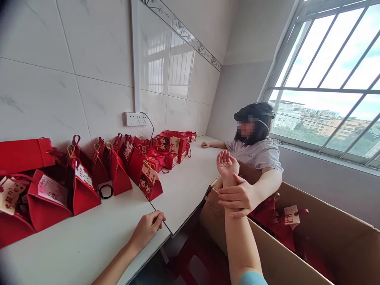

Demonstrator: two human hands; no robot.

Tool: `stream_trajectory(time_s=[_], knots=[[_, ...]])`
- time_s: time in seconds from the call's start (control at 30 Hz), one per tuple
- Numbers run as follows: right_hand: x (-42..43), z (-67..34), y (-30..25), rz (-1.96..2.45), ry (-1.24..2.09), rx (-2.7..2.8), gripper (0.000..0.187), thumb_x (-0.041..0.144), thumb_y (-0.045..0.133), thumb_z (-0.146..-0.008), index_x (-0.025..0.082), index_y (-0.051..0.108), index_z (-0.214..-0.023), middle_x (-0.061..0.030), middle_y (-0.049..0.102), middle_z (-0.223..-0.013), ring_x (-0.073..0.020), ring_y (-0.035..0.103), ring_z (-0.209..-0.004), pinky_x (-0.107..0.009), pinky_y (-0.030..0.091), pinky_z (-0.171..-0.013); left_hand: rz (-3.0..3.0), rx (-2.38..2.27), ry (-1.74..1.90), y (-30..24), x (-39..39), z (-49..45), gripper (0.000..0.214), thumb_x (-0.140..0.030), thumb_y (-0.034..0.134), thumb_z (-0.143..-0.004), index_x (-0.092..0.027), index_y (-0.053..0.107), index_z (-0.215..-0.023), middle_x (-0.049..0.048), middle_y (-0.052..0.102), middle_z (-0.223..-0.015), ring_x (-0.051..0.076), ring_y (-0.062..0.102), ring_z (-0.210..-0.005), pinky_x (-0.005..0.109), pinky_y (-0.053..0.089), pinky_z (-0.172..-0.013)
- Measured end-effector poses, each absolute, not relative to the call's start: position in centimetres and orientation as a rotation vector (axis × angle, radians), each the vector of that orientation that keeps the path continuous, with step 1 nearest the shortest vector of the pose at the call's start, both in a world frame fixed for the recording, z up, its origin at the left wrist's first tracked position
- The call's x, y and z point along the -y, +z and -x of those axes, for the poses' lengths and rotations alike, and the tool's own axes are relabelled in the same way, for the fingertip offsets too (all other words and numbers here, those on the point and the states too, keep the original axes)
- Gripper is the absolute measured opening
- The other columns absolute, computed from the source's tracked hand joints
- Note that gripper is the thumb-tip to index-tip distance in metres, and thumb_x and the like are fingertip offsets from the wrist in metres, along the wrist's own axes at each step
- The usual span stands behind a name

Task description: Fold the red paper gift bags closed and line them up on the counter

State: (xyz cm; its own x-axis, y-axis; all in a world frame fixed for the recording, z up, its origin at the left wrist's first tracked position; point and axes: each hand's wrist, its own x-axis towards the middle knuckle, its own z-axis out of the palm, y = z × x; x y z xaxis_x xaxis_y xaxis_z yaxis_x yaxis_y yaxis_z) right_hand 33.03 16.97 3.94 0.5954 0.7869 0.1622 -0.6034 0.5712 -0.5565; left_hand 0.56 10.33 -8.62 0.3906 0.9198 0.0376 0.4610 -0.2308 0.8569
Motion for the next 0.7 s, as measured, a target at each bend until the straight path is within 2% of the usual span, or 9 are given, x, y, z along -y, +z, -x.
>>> stream_trajectory(time_s=[0.07,0.17,0.27,0.43,0.5,0.57,0.6,0.67,0.7], knots=[[-16.8,-32.6,3.5,0.494,0.871,0.370,0.029,0.009,0.036,-0.091,0.016,0.059,-0.074,-0.0015,0.066,-0.073,-0.0096,0.065,-0.068,-0.024,0.057,-0.066,-1.869,-1.195,0.716,-8.5,-10.2,-0.6,0.046,-0.051,0.029,-0.086,-0.020,0.060,-0.071,0.0025,0.062,-0.061,0.020,0.060,-0.062,0.030,0.040,-0.061],[-16.5,-32.1,2.9,0.522,0.888,0.362,0.016,0.023,0.050,-0.095,0.013,0.062,-0.099,-0.0047,0.066,-0.096,-0.0135,0.065,-0.081,-0.030,0.057,-0.071,-1.901,-1.202,0.718,-8.2,-10.1,-0.8,0.045,-0.048,0.029,-0.087,-0.020,0.061,-0.071,0.0027,0.064,-0.062,0.019,0.061,-0.061,0.029,0.041,-0.061],[-16.5,-32.0,2.6,0.575,0.883,0.383,0.031,0.034,0.057,-0.093,0.015,0.057,-0.117,-0.0081,0.061,-0.115,-0.0190,0.063,-0.096,-0.039,0.055,-0.081,-1.933,-1.208,0.730,-8.4,-10.3,-0.7,0.045,-0.046,0.029,-0.088,-0.020,0.061,-0.071,0.0025,0.065,-0.061,0.019,0.062,-0.060,0.028,0.042,-0.059],[-16.9,-32.0,2.0,0.699,0.864,0.398,0.033,0.034,0.056,-0.093,0.015,0.055,-0.121,-0.0091,0.058,-0.120,-0.0215,0.061,-0.103,-0.042,0.054,-0.085,-2.033,-1.186,0.796,-8.1,-10.2,-0.1,0.044,-0.039,0.028,-0.091,-0.020,0.061,-0.069,0.0020,0.064,-0.058,0.018,0.062,-0.055,0.028,0.044,-0.055],[-17.2,-31.6,1.6,0.750,0.856,0.391,0.034,0.034,0.057,-0.093,0.016,0.056,-0.121,-0.0091,0.058,-0.121,-0.0212,0.061,-0.102,-0.042,0.054,-0.085,-2.119,-1.133,0.868,-6.6,-9.5,-1.5,0.040,-0.035,0.029,-0.091,-0.020,0.063,-0.075,0.0044,0.068,-0.067,0.019,0.064,-0.063,0.030,0.048,-0.062],[-17.5,-30.7,1.2,0.800,0.842,0.382,0.033,0.034,0.057,-0.093,0.016,0.056,-0.120,-0.0088,0.059,-0.119,-0.0203,0.061,-0.100,-0.040,0.054,-0.083,-2.243,-0.994,0.958,-3.9,-8.4,-5.1,0.034,-0.033,0.034,-0.089,-0.019,0.065,-0.093,0.0083,0.070,-0.089,0.022,0.065,-0.087,0.034,0.050,-0.080],[-17.6,-30.1,0.9,0.821,0.832,0.386,0.032,0.034,0.056,-0.093,0.016,0.056,-0.120,-0.0085,0.060,-0.117,-0.0196,0.062,-0.098,-0.039,0.055,-0.082,-2.319,-0.869,0.980,-2.3,-7.8,-7.5,0.030,-0.034,0.043,-0.086,-0.019,0.064,-0.102,0.0079,0.070,-0.099,0.022,0.063,-0.098,0.035,0.048,-0.090],[-17.6,-28.8,0.6,0.850,0.806,0.431,0.031,0.034,0.056,-0.093,0.015,0.057,-0.118,-0.0078,0.061,-0.113,-0.0182,0.063,-0.094,-0.037,0.055,-0.079,-2.460,-0.626,1.024,0.9,-6.6,-13.0,0.041,-0.039,0.058,-0.081,-0.020,0.060,-0.117,0.0076,0.063,-0.123,0.023,0.053,-0.120,0.036,0.040,-0.104],[-17.3,-28.3,0.6,0.851,0.789,0.475,0.030,0.034,0.056,-0.093,0.015,0.057,-0.117,-0.0075,0.061,-0.112,-0.0177,0.063,-0.092,-0.036,0.056,-0.077,-2.616,-0.567,1.107,2.4,-6.2,-15.5,0.049,-0.040,0.060,-0.081,-0.014,0.057,-0.122,0.0127,0.059,-0.129,0.027,0.049,-0.125,0.040,0.040,-0.106]])
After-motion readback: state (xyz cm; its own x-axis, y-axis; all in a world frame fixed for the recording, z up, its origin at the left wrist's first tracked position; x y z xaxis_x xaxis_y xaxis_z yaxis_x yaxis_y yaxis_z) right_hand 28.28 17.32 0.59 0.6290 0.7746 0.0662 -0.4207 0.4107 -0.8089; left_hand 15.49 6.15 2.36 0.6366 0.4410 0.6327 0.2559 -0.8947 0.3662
